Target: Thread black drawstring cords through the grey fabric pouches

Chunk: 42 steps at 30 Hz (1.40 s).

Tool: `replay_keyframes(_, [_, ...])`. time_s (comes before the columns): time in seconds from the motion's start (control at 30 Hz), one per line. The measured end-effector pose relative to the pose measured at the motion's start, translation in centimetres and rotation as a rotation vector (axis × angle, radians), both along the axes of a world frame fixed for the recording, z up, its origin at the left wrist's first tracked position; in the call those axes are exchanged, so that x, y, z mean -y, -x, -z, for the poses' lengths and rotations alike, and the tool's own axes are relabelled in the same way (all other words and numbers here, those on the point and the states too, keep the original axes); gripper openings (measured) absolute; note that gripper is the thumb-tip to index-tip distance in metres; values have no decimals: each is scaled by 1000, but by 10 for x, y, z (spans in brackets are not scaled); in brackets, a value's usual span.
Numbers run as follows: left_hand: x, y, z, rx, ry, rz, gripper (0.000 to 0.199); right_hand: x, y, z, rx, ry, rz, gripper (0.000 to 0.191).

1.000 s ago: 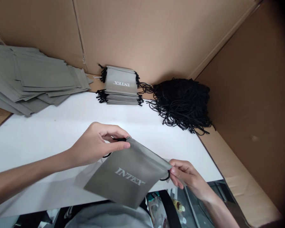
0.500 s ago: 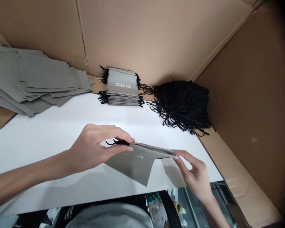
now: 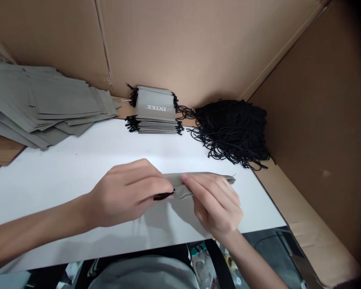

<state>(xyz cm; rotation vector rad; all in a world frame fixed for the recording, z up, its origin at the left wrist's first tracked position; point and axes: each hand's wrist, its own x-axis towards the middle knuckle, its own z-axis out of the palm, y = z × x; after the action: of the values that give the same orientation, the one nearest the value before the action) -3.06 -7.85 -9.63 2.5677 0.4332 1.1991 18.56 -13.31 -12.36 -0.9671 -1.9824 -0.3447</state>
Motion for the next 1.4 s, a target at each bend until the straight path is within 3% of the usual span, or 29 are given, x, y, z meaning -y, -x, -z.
replay_keyframes(0.1, [-7,0,-5,17,165,32,6,-3,-6,1,42,-62,65,40])
replay_keyframes(0.2, [-7,1,-7,39,334,44,13,-3,-13,3,70,-98,93,43])
replay_keyframes(0.33, [-6,2,-10,38,514,36,5,-3,-17,5,101,-126,124,43])
replay_keyframes(0.67, [-11,10,-15,-119,41,-34,17,-5,-21,8,175,-145,152,45])
replay_keyframes(0.83, [-8,13,-15,-230,-163,3,23,-7,-19,11,207,-131,203,43])
replay_keyframes(1.0, [-6,12,-21,-348,-123,83,17,-9,-16,10,213,-142,206,36])
replay_keyframes(1.17, [-3,3,-16,-97,30,-86,14,-5,-15,10,140,-153,123,42])
replay_keyframes(1.33, [-2,-3,-6,-57,-105,-125,1,-1,-5,12,47,-143,102,43])
replay_keyframes(1.4, [-1,0,-2,-53,-191,-137,8,0,2,9,-20,-126,88,45])
